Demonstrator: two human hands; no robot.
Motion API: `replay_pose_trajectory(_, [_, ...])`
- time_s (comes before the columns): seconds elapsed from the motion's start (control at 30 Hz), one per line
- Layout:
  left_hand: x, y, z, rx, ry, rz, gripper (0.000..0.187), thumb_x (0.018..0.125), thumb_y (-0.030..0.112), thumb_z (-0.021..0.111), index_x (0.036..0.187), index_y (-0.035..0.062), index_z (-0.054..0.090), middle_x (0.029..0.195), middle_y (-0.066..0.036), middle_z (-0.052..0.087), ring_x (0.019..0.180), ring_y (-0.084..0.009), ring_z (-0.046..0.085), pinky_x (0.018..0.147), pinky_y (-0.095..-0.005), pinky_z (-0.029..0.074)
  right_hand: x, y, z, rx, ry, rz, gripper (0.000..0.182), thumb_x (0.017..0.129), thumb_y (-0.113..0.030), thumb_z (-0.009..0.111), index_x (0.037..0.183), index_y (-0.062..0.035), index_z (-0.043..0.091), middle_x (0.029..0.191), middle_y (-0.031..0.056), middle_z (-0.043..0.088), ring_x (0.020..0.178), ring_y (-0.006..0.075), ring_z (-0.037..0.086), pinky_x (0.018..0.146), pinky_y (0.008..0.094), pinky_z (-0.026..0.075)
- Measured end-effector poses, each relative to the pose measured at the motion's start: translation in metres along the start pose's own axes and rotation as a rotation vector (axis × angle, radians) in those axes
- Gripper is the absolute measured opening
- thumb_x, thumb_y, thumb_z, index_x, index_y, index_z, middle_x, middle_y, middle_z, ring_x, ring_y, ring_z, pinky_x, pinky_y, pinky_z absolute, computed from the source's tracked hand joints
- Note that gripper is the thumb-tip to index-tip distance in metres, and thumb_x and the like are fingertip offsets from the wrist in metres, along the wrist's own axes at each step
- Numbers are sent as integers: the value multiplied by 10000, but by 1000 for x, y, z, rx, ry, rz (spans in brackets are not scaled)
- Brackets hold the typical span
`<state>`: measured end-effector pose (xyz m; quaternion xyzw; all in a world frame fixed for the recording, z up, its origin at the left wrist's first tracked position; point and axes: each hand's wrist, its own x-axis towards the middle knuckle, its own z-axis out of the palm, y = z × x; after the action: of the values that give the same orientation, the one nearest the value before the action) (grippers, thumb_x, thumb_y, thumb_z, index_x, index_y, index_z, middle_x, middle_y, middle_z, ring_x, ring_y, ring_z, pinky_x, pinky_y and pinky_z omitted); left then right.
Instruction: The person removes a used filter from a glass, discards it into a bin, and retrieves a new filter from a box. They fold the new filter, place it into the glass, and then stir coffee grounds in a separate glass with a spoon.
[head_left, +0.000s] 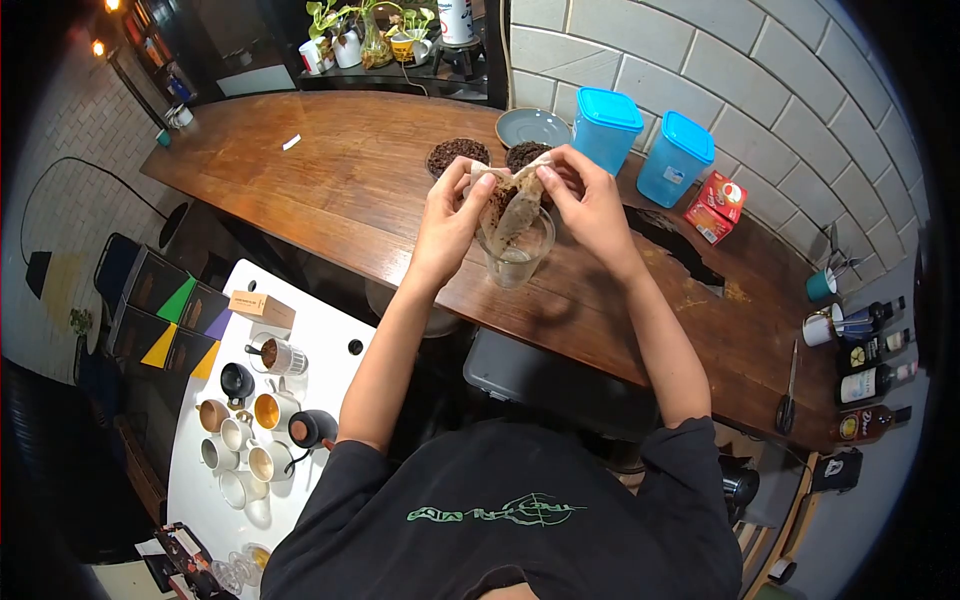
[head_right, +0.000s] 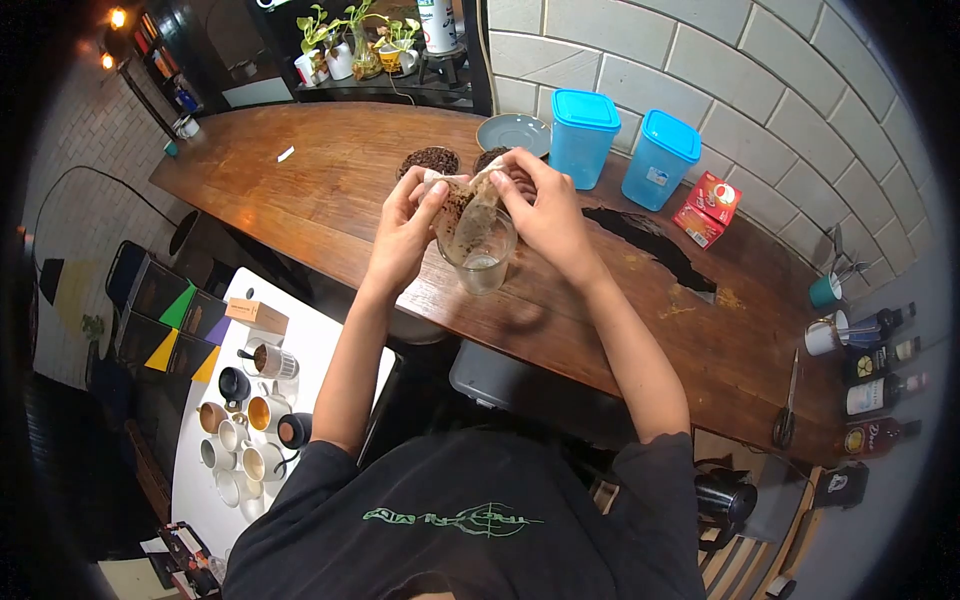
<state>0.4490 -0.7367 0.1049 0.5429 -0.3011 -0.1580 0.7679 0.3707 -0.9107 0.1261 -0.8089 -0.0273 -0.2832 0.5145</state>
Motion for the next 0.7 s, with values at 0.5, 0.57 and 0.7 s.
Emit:
replay_pose_trajectory(0.5, [-5, 10, 1, 57, -17, -34, 191, 1049, 223, 497, 1137, 57, 529, 1256, -121, 636, 1089, -179, 640, 865, -365, 585, -1, 12, -17, 517, -11, 298, 158, 1054, -225, 484, 1099, -79, 525, 1010, 46, 654, 942, 123, 657, 828, 314, 554])
replay_pose_trajectory(0.57, [-6, 10, 2, -79, -26, -33, 214, 1060, 219, 464, 1201, 62, 504, 1255, -122, 631, 1104, -189, 637, 872, -379, 586, -2, 13, -18, 566, -10, 328, 147, 1058, -226, 476, 1110, -96, 520, 1041, 25, 639, 968, 117, 648, 884, 316, 534])
replay_pose_trajectory(0.7, [-6, 8, 0, -74, 5, -49, 241, 1068, 220, 440, 1252, 69, 476, 1251, -124, 628, 1122, -199, 632, 883, -395, 584, -1, 18, -17, 694, -14, 350, 128, 1056, -211, 480, 1109, -105, 526, 1042, 13, 624, 979, 101, 627, 876, 312, 526])
